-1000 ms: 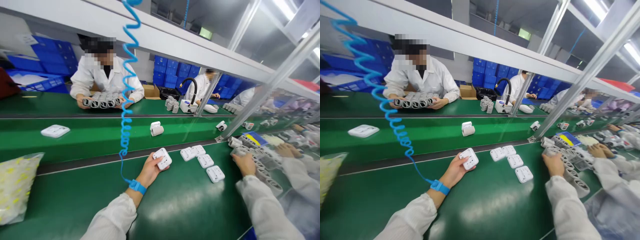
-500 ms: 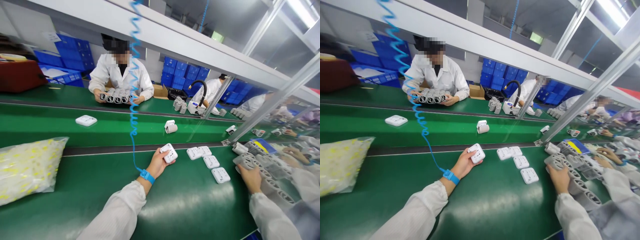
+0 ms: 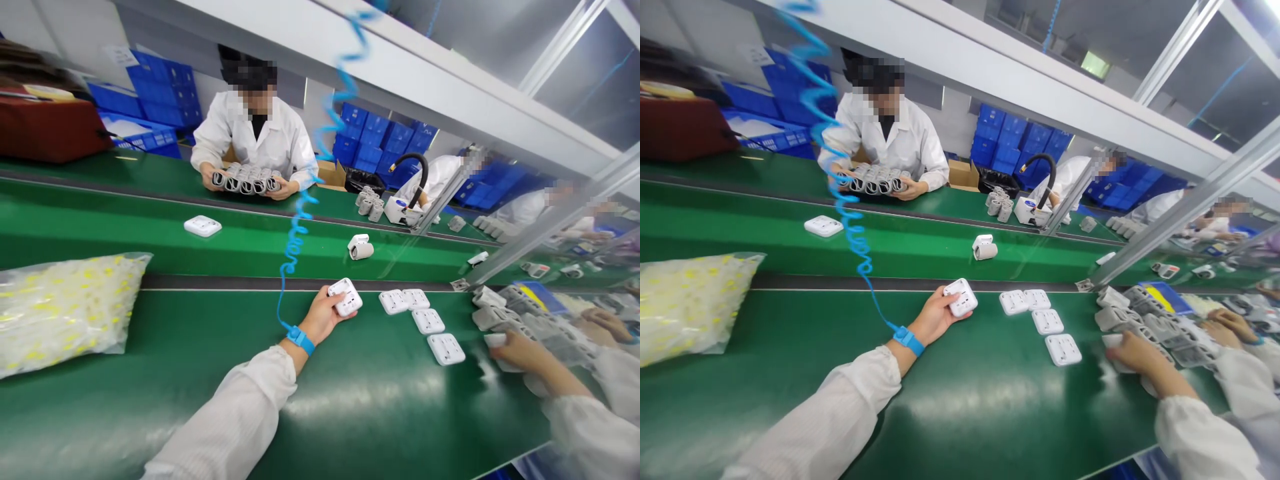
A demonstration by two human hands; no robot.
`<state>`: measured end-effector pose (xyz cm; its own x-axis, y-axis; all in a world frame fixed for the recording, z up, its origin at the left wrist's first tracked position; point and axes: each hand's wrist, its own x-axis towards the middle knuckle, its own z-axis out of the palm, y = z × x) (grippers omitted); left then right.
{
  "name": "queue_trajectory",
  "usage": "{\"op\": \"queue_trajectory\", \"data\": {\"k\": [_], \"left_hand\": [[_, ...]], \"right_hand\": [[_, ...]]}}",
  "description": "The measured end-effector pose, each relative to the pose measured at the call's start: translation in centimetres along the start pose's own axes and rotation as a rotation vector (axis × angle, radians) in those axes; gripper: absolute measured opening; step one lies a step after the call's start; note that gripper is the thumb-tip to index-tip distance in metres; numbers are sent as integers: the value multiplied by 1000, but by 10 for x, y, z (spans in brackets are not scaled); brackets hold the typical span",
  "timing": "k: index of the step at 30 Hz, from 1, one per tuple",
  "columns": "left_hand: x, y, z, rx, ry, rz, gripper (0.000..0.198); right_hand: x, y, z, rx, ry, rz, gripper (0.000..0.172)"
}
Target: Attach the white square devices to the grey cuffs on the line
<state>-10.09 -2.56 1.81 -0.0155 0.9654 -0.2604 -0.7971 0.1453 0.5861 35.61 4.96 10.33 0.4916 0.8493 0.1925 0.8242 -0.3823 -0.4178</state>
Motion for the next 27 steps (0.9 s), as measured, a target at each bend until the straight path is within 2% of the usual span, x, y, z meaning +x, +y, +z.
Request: {"op": "queue_trajectory", "data": {"k": [1, 3, 4, 5, 8, 11, 13, 15, 20, 27], "left_hand": [[0, -1, 0, -5, -3, 12, 40], [1, -5, 0, -8, -4, 68, 42], [2, -7, 0, -5, 0, 108, 43], [2, -9, -1, 3, 7, 153, 44], [2, -13, -4, 89, 30, 269, 47], [0, -12, -8, 246, 33, 362, 47], [-2, -10, -8, 328, 10, 394, 46], [-4, -9, -7, 376, -22, 394, 45], [-8, -8, -4, 436, -65, 350, 41], [-16, -9, -3, 512, -111, 332, 43]], "right_hand": [[-7, -8, -4, 12, -115, -52, 26], [-35, -34, -3, 125, -358, -179, 51], [-55, -52, 3, 252, -442, -234, 69], [-79, -72, 13, 418, -515, -274, 75], [-150, -134, 62, 941, -728, -352, 65], [-193, -175, 111, 1209, -922, -311, 65], [-201, -183, 130, 1252, -1011, -281, 66], [-198, -180, 139, 1253, -1062, -254, 64], [-191, -167, 142, 1249, -1058, -229, 58], [-195, -170, 142, 1258, -1119, -167, 57]]}}
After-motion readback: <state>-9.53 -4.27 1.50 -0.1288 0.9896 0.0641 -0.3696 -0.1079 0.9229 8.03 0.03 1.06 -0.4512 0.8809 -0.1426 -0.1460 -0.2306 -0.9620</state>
